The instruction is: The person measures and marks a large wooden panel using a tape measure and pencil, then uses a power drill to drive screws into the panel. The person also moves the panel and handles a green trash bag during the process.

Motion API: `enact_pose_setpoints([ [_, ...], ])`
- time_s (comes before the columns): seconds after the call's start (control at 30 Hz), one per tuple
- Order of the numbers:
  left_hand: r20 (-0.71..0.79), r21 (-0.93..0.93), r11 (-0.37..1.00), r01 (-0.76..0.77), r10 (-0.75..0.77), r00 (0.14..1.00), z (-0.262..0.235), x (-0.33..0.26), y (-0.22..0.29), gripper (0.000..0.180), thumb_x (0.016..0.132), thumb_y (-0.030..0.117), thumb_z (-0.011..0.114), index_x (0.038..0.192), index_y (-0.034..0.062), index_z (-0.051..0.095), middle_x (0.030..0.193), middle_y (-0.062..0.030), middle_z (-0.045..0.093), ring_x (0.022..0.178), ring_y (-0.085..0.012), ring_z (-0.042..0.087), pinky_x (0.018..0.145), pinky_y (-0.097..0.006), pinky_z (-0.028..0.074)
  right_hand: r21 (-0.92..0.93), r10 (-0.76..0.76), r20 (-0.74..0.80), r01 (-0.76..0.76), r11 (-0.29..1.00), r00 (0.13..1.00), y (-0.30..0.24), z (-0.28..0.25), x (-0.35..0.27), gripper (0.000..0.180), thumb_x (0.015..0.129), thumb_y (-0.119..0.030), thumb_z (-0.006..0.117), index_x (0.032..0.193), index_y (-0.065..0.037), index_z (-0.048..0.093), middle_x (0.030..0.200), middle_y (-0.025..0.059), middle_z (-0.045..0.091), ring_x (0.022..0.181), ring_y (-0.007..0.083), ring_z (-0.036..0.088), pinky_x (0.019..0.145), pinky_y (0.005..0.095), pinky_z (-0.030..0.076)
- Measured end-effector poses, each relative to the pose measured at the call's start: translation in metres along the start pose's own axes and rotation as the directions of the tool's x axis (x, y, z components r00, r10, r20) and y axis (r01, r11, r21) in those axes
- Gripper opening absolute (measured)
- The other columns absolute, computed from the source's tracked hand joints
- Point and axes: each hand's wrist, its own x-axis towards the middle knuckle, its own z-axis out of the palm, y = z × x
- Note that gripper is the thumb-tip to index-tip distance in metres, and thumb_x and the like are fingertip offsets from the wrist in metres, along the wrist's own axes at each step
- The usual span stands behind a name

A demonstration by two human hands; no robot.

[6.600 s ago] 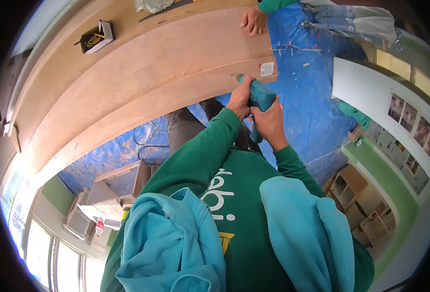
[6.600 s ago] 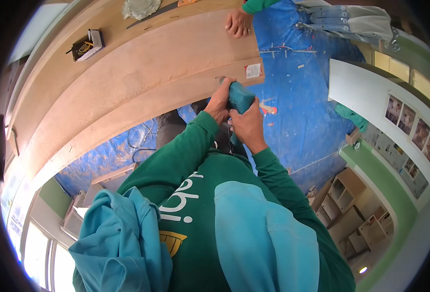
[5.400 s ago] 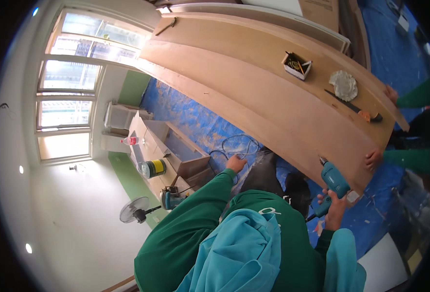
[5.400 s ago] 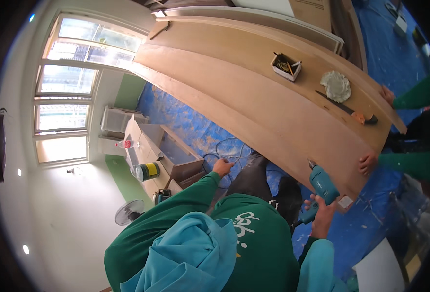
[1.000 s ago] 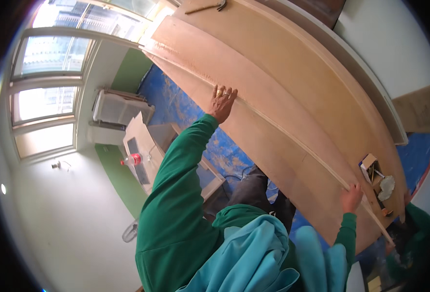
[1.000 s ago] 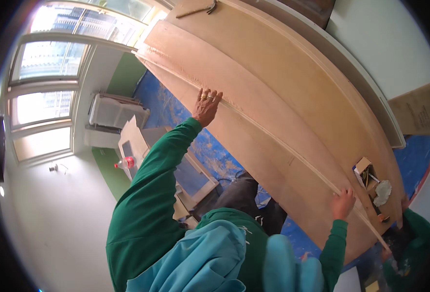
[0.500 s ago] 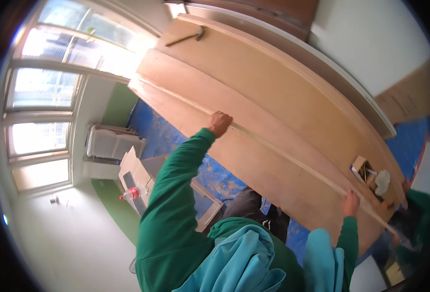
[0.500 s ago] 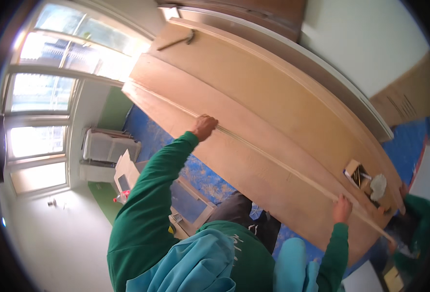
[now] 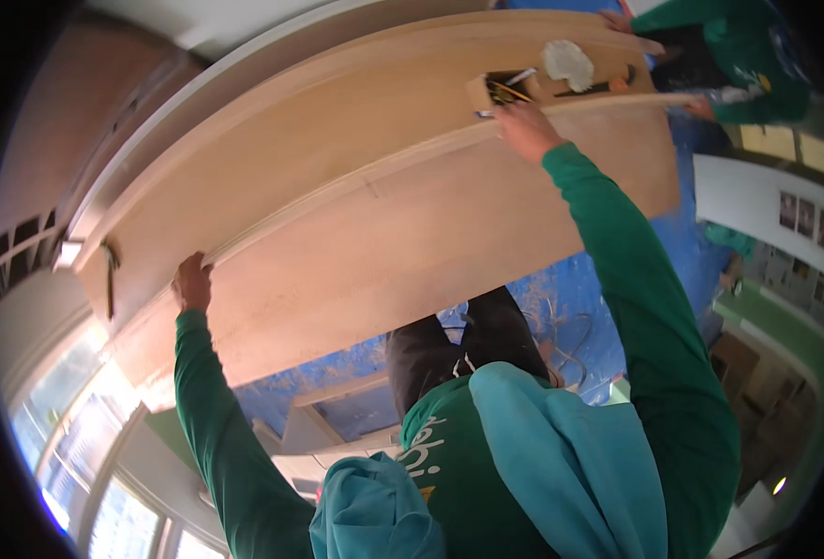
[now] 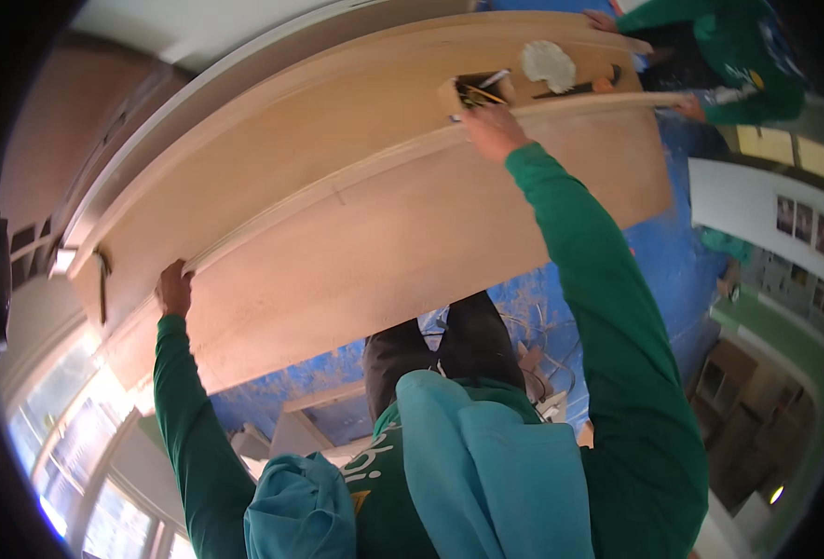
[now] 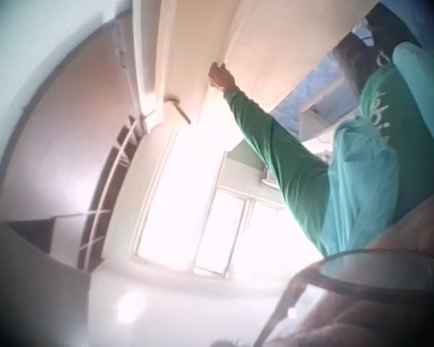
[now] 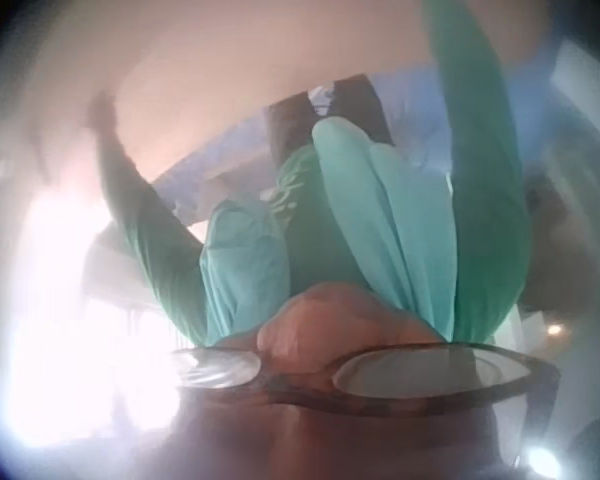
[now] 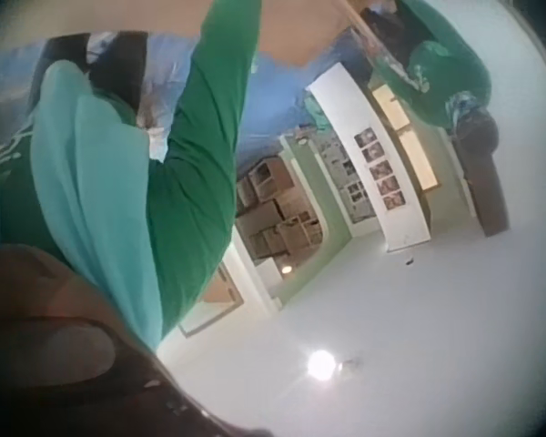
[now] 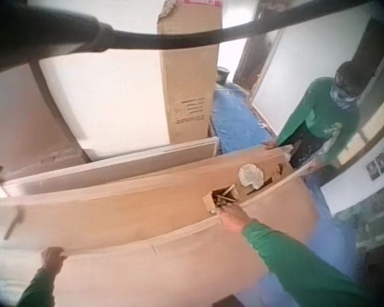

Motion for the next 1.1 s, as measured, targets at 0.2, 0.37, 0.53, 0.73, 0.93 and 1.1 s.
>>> enact_pose_setpoints([
  [0.2,0.059,0.02,0.996,0.087,-0.088,0.994,0.014,0.042,0.004,0.03,0.094,0.02,0.076,0.122,0.0121,0.072,0.116,-0.0147,0.075,0.112,-0.0389,0.069,0.091,-0.051,0.056,-0.061,0.025,-0.198,-0.038,0.997,0.98,-0.008,0.015,0.016,0.011,0.087,-0.01,0.066,0.097,-0.006,0.067,0.092,0.016,0.072,0.095,0.0375,0.069,0.087,0.0532,0.051],
  [0.37,0.005,0.029,0.997,0.072,-0.073,0.997,0.085,0.034,-0.06,0.036,0.097,0.017,0.073,0.133,0.0092,0.069,0.132,-0.0135,0.07,0.123,-0.0352,0.065,0.102,-0.049,0.053,0.293,0.334,-0.228,-0.263,0.919,0.915,-0.026,0.009,0.032,0.023,0.106,-0.024,0.053,0.11,-0.004,0.064,0.106,0.0195,0.064,0.108,0.036,0.059,0.097,0.0516,0.047],
  [0.53,-0.168,-0.104,0.983,0.154,-0.17,0.971,0.095,0.047,-0.058,0.017,0.092,0.021,0.078,0.106,0.0127,0.07,0.098,-0.0143,0.071,0.097,-0.038,0.068,0.081,-0.051,0.053,-0.009,0.007,-0.501,-0.013,1.0,0.865,-0.061,0.035,-0.058,0.063,0.096,-0.016,0.073,0.154,-0.005,0.051,0.156,0.0215,0.049,0.144,0.0438,0.044,0.118,0.0583,0.038],
  [0.73,-0.186,-0.049,0.989,0.14,-0.147,0.972,0.027,0.039,0.014,0.01,0.094,0.014,0.063,0.097,0.0154,0.073,0.097,-0.0092,0.075,0.103,-0.0314,0.071,0.095,-0.046,0.054,0.123,0.202,0.146,-0.22,0.968,0.968,-0.087,0.114,-0.282,0.07,0.091,-0.012,0.074,0.154,0.0,0.045,0.154,0.0314,0.047,0.144,0.0489,0.044,0.121,0.0569,0.036],
  [0.93,-0.213,-0.055,0.997,0.054,-0.064,0.975,0.032,0.039,0.011,0.013,0.093,0.012,0.06,0.092,0.0124,0.074,0.096,-0.0112,0.076,0.098,-0.0318,0.073,0.094,-0.047,0.055,0.292,0.401,0.497,-0.584,0.758,0.769,-0.067,0.19,-0.463,0.081,0.08,-0.025,0.086,0.148,0.003,0.052,0.129,0.0312,0.066,0.119,0.0476,0.062,0.105,0.0541,0.049],
  [1.1,-0.153,-0.072,0.997,0.003,-0.014,0.988,0.055,0.049,0.017,0.012,0.093,0.015,0.061,0.089,0.0136,0.073,0.092,-0.013,0.075,0.097,-0.0339,0.073,0.093,-0.047,0.055,0.195,0.47,0.672,-0.749,0.634,0.573,-0.103,0.174,-0.486,0.08,0.08,-0.033,0.086,0.144,0.004,0.056,0.129,0.0314,0.068,0.12,0.0467,0.065,0.104,0.0527,0.052],
])
